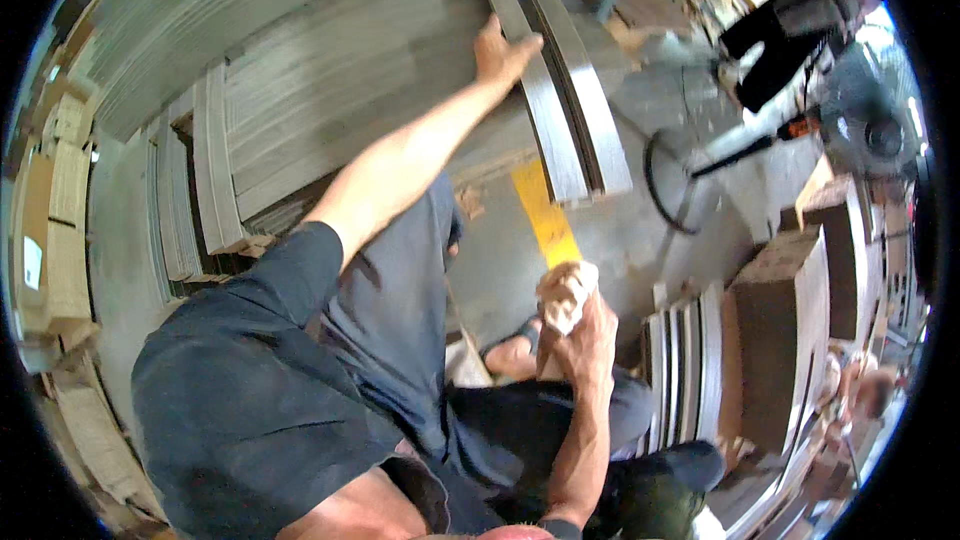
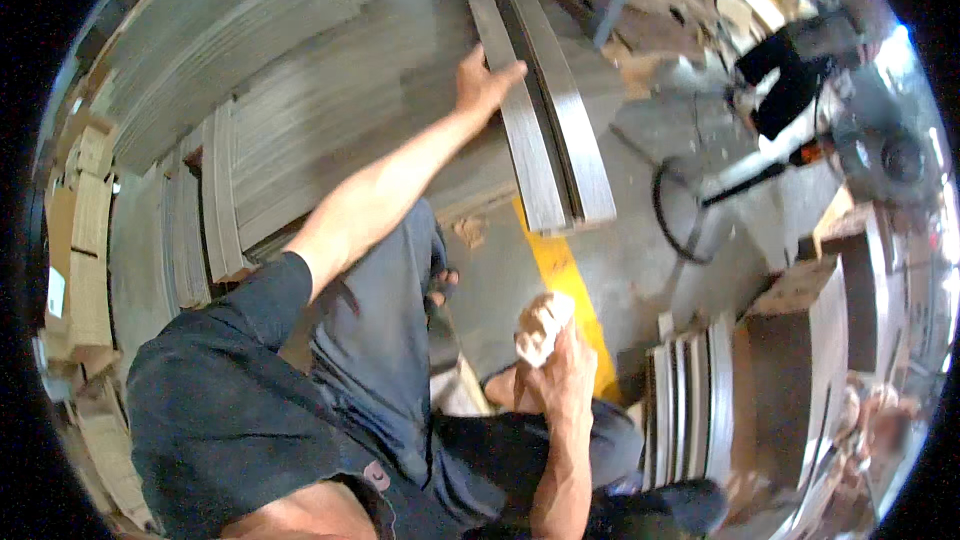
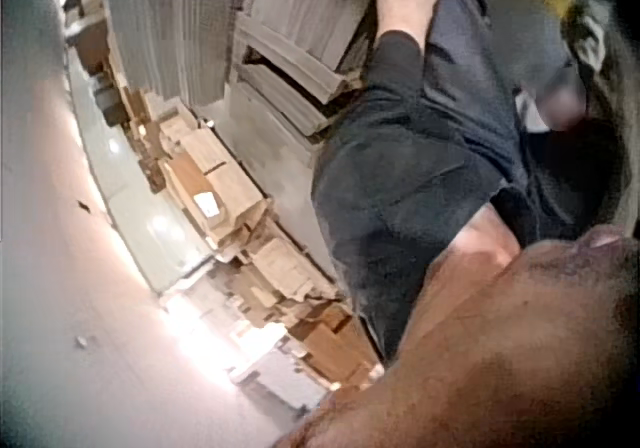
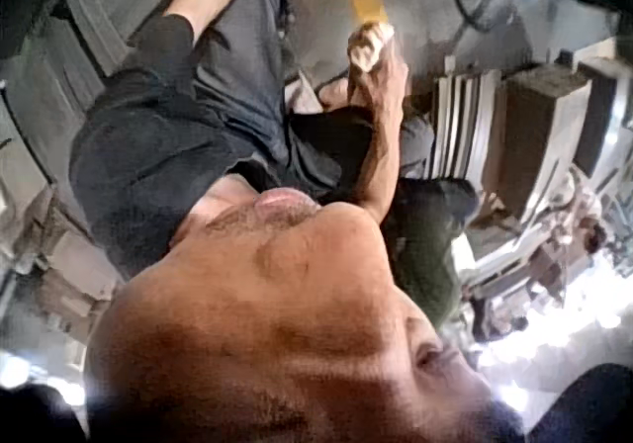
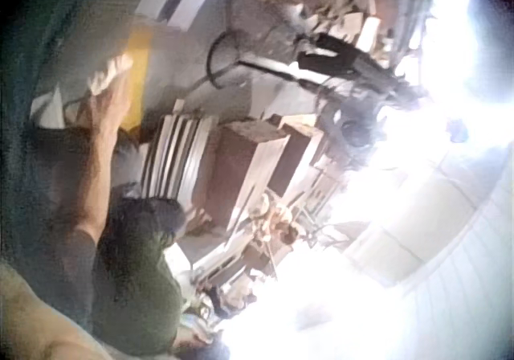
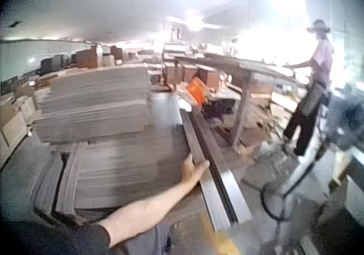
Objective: The person wipes long grey strips with a cloth while sitting next to a stack of panels in a workshop.
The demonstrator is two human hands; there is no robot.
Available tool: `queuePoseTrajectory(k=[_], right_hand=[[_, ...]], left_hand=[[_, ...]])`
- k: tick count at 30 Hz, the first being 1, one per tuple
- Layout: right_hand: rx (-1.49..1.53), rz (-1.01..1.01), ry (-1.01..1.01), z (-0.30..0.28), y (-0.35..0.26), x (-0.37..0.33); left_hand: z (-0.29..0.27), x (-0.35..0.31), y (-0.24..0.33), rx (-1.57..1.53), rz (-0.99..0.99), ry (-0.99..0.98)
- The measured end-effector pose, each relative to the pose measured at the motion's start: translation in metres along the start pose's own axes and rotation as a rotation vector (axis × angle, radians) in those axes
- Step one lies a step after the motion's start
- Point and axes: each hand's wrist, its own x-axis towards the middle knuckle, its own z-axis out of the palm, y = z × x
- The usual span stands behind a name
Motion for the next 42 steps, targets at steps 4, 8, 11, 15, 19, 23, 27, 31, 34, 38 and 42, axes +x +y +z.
queuePoseTrajectory(k=[4,8,11,15,19,23,27,31,34,38,42], right_hand=[[-0.014,-0.065,0.039,0.005,0.001,0.002],[0.028,0.080,-0.014,0.007,-0.002,-0.001],[0.064,0.098,-0.005,0.005,-0.013,0.001],[0.015,0.050,-0.015,0.009,-0.006,0.003],[-0.063,0.077,-0.006,0.016,0.005,0.009],[0.072,-0.083,0.183,-0.013,-0.012,0.002],[0.321,0.109,0.533,-0.073,-0.004,-0.027],[0.492,0.393,0.867,-0.087,0.091,-0.048],[0.499,0.627,0.920,-0.033,0.201,-0.061],[0.308,1.046,0.577,0.053,0.271,-0.089],[0.122,1.084,0.705,0.062,0.276,-0.092]], left_hand=[[0.000,-0.004,0.027,0.100,-0.029,-0.042],[0.006,0.000,0.015,0.142,-0.087,-0.098],[0.010,0.005,0.000,0.221,-0.083,-0.107],[0.013,0.017,-0.036,0.377,0.040,-0.108],[0.047,0.032,-0.057,0.315,-0.032,-0.299],[0.008,0.042,-0.034,0.386,0.145,-0.052],[-0.020,-0.015,0.092,-0.071,0.246,-0.080],[-0.021,-0.068,0.140,-0.206,0.385,-0.269],[-0.012,-0.097,0.162,-0.223,0.581,-0.457],[-0.003,-0.116,0.158,-0.166,0.548,-0.672],[-0.004,-0.128,0.161,-0.078,0.461,-0.768]])
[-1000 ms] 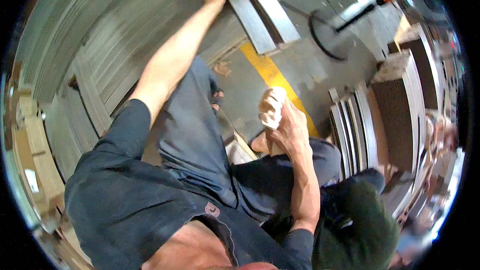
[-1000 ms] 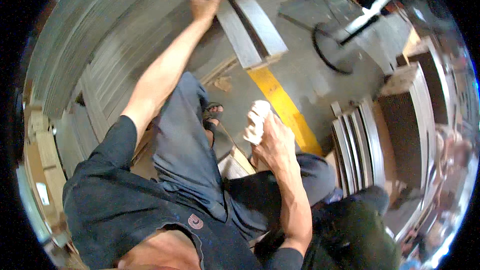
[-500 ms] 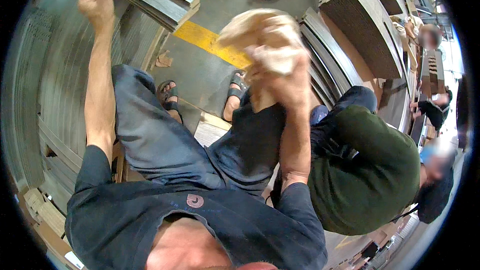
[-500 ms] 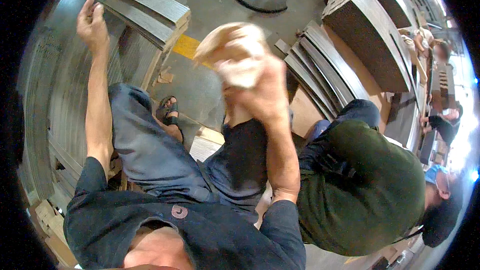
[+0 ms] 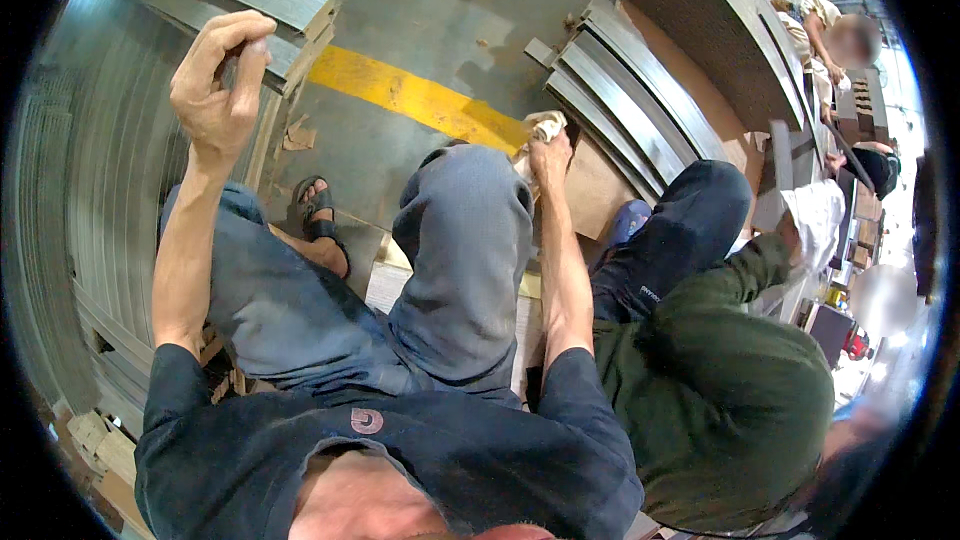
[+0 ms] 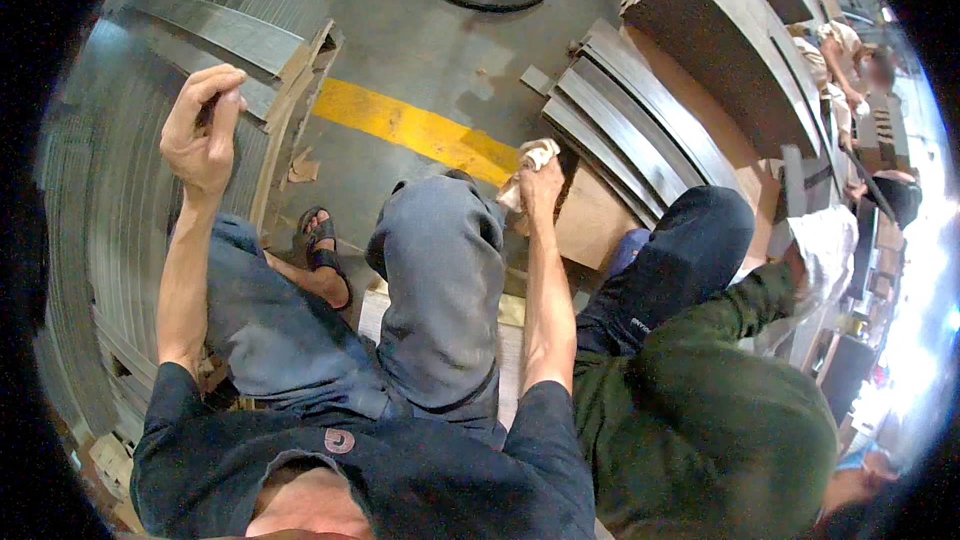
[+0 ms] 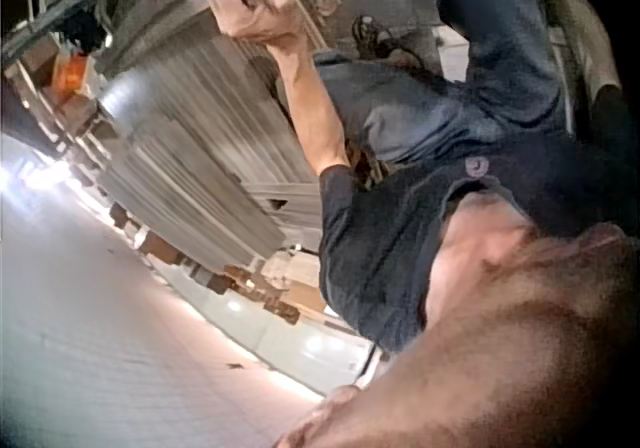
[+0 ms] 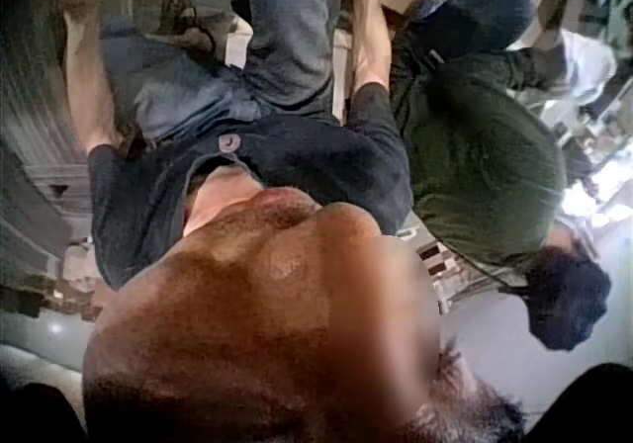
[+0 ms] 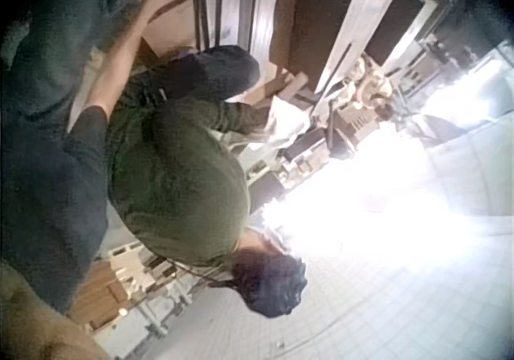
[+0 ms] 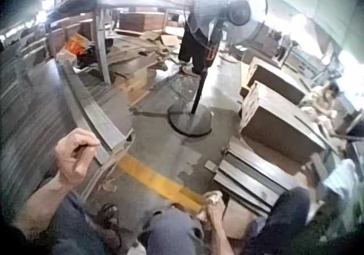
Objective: The person wipes long grey strips with a cloth while sitting next to a stack of panels in a workshop.
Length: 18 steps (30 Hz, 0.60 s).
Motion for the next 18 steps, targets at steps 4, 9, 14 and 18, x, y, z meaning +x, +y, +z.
queuePoseTrajectory(k=[4,9,14,18], right_hand=[[-0.044,-0.148,0.073,-0.022,-0.015,0.055],[-0.462,-0.390,0.174,-0.023,0.018,0.152],[-0.653,-0.374,0.044,-0.018,0.033,0.185],[-0.721,-0.494,-0.082,-0.022,0.011,0.197]], left_hand=[[0.003,-0.003,0.003,0.033,-0.019,-0.075],[0.005,-0.006,0.008,0.074,0.031,-0.169],[0.004,-0.008,0.017,0.036,0.007,-0.240],[0.011,0.005,0.013,-0.024,0.039,-0.192]])
